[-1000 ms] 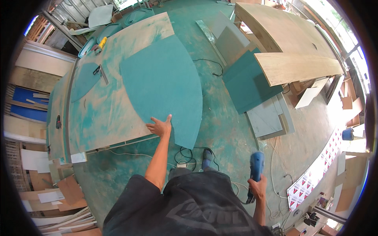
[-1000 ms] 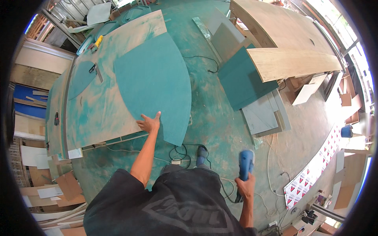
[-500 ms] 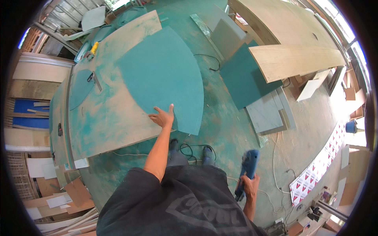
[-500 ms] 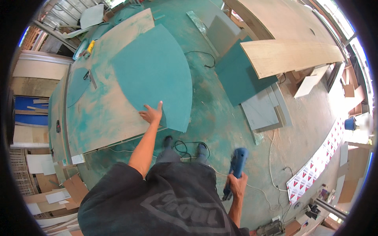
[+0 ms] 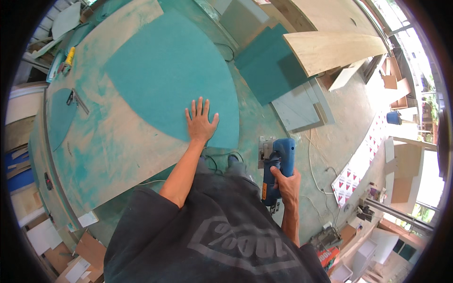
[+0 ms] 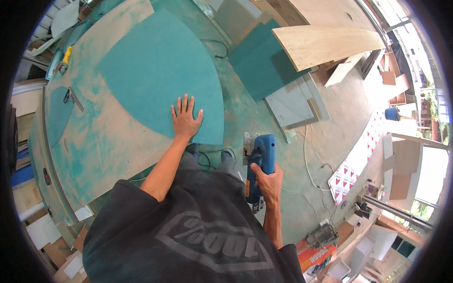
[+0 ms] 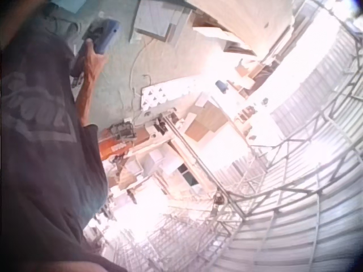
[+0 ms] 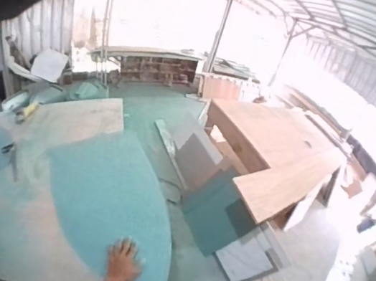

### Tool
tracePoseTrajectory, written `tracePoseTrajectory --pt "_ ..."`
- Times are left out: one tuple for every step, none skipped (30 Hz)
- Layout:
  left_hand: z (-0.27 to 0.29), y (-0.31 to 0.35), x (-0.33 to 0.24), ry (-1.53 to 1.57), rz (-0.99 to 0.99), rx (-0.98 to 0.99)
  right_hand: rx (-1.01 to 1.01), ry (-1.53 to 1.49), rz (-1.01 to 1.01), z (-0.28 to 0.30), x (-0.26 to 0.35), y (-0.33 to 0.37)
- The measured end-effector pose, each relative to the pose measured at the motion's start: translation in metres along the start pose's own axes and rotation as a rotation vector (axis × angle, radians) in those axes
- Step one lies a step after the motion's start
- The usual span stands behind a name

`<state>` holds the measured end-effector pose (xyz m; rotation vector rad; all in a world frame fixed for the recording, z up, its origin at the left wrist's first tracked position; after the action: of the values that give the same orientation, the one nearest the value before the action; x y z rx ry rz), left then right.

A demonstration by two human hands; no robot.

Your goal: The person cuts a curved piece of wood using a jigsaw and then smooths the surface and edges with a handheld orbital sander.

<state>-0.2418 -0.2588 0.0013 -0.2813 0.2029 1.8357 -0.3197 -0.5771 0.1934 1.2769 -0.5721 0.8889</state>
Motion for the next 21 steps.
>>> tracePoseTrajectory --pt "0.003 -0.006 -0.002 0.008 0.006 -0.012 -0.017 -0.02 -0.022 -0.008 -0.002 0.007" --pt "0.002 -0.016 0.0 0.018 0.011 -0.03 -0.036 -0.041 -0.037 -0.017 -0.002 0.014" --pt "0.002 -0.022 0.004 0.022 0.021 -0.043 -0.057 -0.046 -0.038 -0.026 -0.002 0.023" --pt "0.002 -0.027 0.006 0.025 0.03 -0.055 -0.078 -0.051 -0.039 -0.036 -0.003 0.034" --pt "0.001 -0.031 0.005 0.024 0.039 -0.065 -0.098 -0.059 -0.043 -0.042 -0.004 0.041" --pt "0.0 -0.033 0.003 0.035 0.038 -0.048 -0.091 -0.067 -0.021 -0.048 -0.006 0.045" --pt "-0.002 -0.034 0.0 0.043 0.037 -0.031 -0.083 -0.077 0.0 -0.052 -0.008 0.048" --pt "-0.004 -0.037 0.003 0.042 0.024 -0.012 -0.079 -0.102 0.019 -0.062 -0.009 0.051" --pt "-0.008 -0.037 0.007 0.021 0.025 -0.015 -0.079 -0.057 -0.005 -0.068 -0.004 0.046" --pt "-0.013 -0.036 0.011 -0.001 0.027 -0.019 -0.097 -0.063 -0.028 -0.077 -0.006 0.042" --pt "-0.018 -0.038 0.009 -0.012 0.04 -0.028 -0.111 -0.056 -0.044 -0.084 -0.008 0.034" --pt "-0.021 -0.038 0.007 -0.044 0.035 -0.022 -0.116 -0.052 -0.067 -0.089 -0.012 0.026" --pt "-0.025 -0.039 0.004 -0.077 0.032 -0.015 -0.14 -0.075 -0.099 -0.097 -0.016 0.019" --pt "-0.026 -0.041 0.004 -0.113 0.027 -0.011 -0.141 -0.072 -0.129 -0.1 -0.014 0.017" --pt "-0.028 -0.043 0.003 -0.118 0.024 -0.027 -0.139 -0.067 -0.159 -0.102 -0.01 0.016" --pt "-0.03 -0.045 0.002 -0.123 0.021 -0.044 -0.137 -0.062 -0.188 -0.104 -0.006 0.015" --pt "-0.029 -0.045 0.002 -0.127 0.009 -0.058 -0.133 -0.066 -0.183 -0.109 -0.002 0.014" --pt "-0.026 -0.044 -0.001 -0.093 0.007 -0.052 -0.137 -0.056 -0.184 -0.111 0.0 0.013" --pt "-0.022 -0.046 -0.002 -0.057 0.007 -0.049 -0.14 -0.044 -0.184 -0.114 0.002 0.014" --pt "-0.018 -0.045 -0.003 -0.026 0.015 -0.041 -0.144 -0.048 -0.196 -0.117 0.001 0.014" --pt "-0.018 -0.044 -0.002 -0.015 0.019 -0.028 -0.141 -0.058 -0.199 -0.123 0.0 0.013"
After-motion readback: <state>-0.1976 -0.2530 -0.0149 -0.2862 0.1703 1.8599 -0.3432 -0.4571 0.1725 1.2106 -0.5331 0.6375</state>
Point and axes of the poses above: each hand's wrist, its own y-axis away from the middle knuckle, its own z-axis out of the back of the hand, x = y × z, the point moved 2 cm from there along -y, towards the middle knuckle, and after that the axes turned 7 degrees about x, right-handed, at the moved point
